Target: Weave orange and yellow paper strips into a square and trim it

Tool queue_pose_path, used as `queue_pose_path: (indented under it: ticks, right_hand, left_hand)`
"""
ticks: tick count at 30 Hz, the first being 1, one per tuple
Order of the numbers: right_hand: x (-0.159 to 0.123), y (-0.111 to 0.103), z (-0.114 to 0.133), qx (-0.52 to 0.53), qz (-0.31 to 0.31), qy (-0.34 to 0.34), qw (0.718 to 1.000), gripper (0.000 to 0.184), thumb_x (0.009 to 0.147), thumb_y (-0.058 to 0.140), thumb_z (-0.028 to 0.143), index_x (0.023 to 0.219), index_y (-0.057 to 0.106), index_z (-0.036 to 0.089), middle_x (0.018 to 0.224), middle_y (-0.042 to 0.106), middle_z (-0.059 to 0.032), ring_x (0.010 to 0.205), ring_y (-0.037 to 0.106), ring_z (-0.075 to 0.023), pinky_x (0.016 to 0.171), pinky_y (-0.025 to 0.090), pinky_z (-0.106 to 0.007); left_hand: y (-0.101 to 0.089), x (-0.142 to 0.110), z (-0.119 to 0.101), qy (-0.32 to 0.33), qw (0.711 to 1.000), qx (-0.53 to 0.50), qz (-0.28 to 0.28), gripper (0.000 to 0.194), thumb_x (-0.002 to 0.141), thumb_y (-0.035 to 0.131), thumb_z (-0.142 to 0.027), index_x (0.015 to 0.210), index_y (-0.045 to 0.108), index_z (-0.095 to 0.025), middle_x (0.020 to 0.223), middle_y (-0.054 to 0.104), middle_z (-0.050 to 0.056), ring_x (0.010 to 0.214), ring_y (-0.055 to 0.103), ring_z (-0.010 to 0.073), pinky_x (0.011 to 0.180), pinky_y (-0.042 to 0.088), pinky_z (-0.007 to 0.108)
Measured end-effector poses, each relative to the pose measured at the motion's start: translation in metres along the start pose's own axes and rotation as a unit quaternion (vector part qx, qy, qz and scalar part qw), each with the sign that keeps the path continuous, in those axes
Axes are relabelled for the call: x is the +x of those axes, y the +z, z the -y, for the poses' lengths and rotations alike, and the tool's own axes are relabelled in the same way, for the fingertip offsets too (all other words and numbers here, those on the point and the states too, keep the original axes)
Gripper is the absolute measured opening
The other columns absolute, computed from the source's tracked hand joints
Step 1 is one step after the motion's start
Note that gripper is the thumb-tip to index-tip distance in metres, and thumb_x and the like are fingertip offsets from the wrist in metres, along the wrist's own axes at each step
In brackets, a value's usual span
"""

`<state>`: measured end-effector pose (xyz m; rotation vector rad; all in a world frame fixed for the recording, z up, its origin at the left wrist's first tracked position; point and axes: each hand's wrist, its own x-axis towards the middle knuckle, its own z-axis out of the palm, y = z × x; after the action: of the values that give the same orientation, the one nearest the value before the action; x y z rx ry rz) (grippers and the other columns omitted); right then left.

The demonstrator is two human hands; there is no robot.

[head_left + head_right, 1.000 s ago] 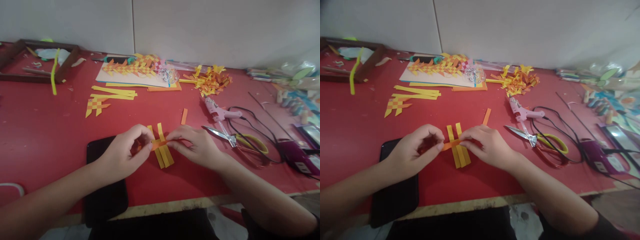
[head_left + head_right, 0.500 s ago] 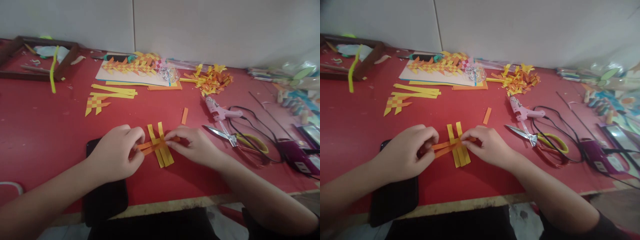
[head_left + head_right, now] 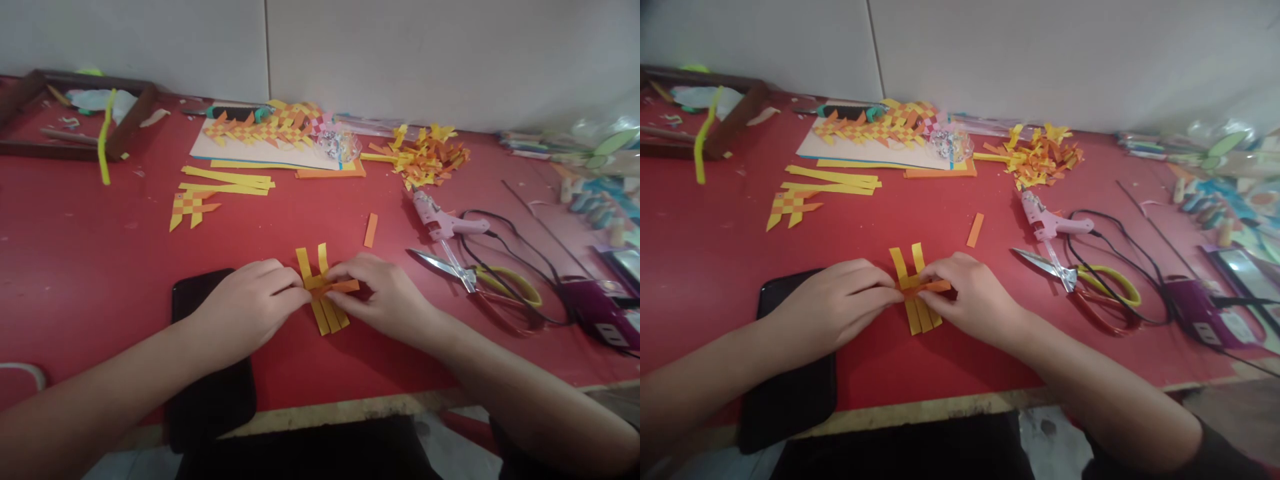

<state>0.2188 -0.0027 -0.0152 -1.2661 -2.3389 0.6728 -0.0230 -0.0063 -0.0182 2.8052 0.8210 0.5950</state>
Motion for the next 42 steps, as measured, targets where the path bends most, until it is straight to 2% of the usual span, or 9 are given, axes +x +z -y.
queue_pose_path:
  ticks: [8,14,18,22,28,31,34,42]
  right_hand:
    - [0.002,0.0,-0.006,-0.055,-0.032,-0.046,0.997,0.012,0.087,0.069,0.027,0.096,0.066,0.019,0.082,0.07,-0.0029,0.08,0.063,-0.0181,0.071,0.048,-0.03]
    - [0.001,-0.008,-0.008,-0.09,-0.07,-0.1,0.988,0.012,0.09,0.068,0.029,0.095,0.066,0.018,0.086,0.07,-0.0055,0.083,0.062,-0.0193,0.075,0.049,-0.032]
    - [0.001,-0.015,-0.009,-0.064,-0.031,-0.158,0.985,0.012,0.093,0.064,0.03,0.096,0.068,0.019,0.092,0.072,-0.006,0.088,0.063,-0.0194,0.082,0.051,-0.034]
    - [0.003,-0.016,-0.017,-0.04,0.004,-0.169,0.985,0.014,0.097,0.058,0.026,0.097,0.071,0.021,0.096,0.075,-0.0041,0.094,0.065,-0.0196,0.09,0.05,-0.038]
    - [0.004,-0.012,-0.024,-0.064,0.016,-0.183,0.981,0.02,0.099,0.053,0.023,0.099,0.073,0.023,0.098,0.075,-0.0033,0.096,0.063,-0.0197,0.09,0.048,-0.041]
    - [0.004,-0.011,-0.022,-0.081,0.012,-0.191,0.978,0.021,0.099,0.052,0.021,0.1,0.073,0.021,0.099,0.073,-0.005,0.096,0.062,-0.02,0.09,0.048,-0.041]
    - [0.004,-0.012,-0.019,-0.089,0.018,-0.185,0.979,0.021,0.098,0.052,0.019,0.101,0.073,0.02,0.1,0.071,-0.0066,0.098,0.06,-0.0202,0.09,0.047,-0.04]
    - [0.003,-0.015,-0.013,-0.132,0.037,-0.199,0.97,0.023,0.096,0.053,0.021,0.101,0.075,0.025,0.099,0.068,-0.0071,0.097,0.058,-0.0209,0.088,0.043,-0.04]
  left_hand:
    - [0.003,0.0,0.0,-0.007,1.0,0.019,0.018,0.027,0.096,0.048,-0.012,0.112,0.07,-0.015,0.095,0.068,0.01,0.084,0.059,0.0235,0.074,0.054,0.039]
    - [0.003,-0.001,-0.001,-0.003,0.999,0.033,0.016,0.024,0.096,0.049,-0.013,0.104,0.072,-0.014,0.096,0.068,0.01,0.083,0.059,0.0247,0.071,0.055,0.04]
    - [0.003,-0.001,-0.003,-0.005,0.999,0.033,0.024,0.021,0.094,0.052,-0.012,0.101,0.071,-0.013,0.096,0.068,0.011,0.084,0.059,0.0261,0.072,0.055,0.042]
    - [0.003,-0.001,-0.002,-0.015,1.0,0.011,0.017,0.025,0.095,0.049,-0.011,0.107,0.071,-0.014,0.095,0.069,0.011,0.083,0.06,0.0264,0.071,0.054,0.042]
    - [-0.005,0.002,0.002,-0.125,0.984,-0.13,0.012,0.015,0.094,0.057,-0.017,0.103,0.068,-0.016,0.09,0.073,0.005,0.081,0.064,0.0196,0.072,0.051,0.032]
    - [-0.009,0.004,0.002,-0.152,0.977,-0.144,0.031,0.008,0.092,0.058,-0.018,0.096,0.066,-0.018,0.088,0.072,0.003,0.08,0.064,0.0181,0.07,0.049,0.029]
    - [-0.01,0.005,0.002,-0.165,0.976,-0.135,0.049,0.005,0.092,0.058,-0.021,0.094,0.062,-0.02,0.087,0.07,0.002,0.079,0.063,0.0184,0.069,0.047,0.029]
    - [-0.009,0.005,0.001,-0.155,0.978,-0.134,0.048,0.01,0.095,0.055,-0.027,0.097,0.06,-0.019,0.088,0.067,0.003,0.08,0.061,0.0186,0.07,0.046,0.03]
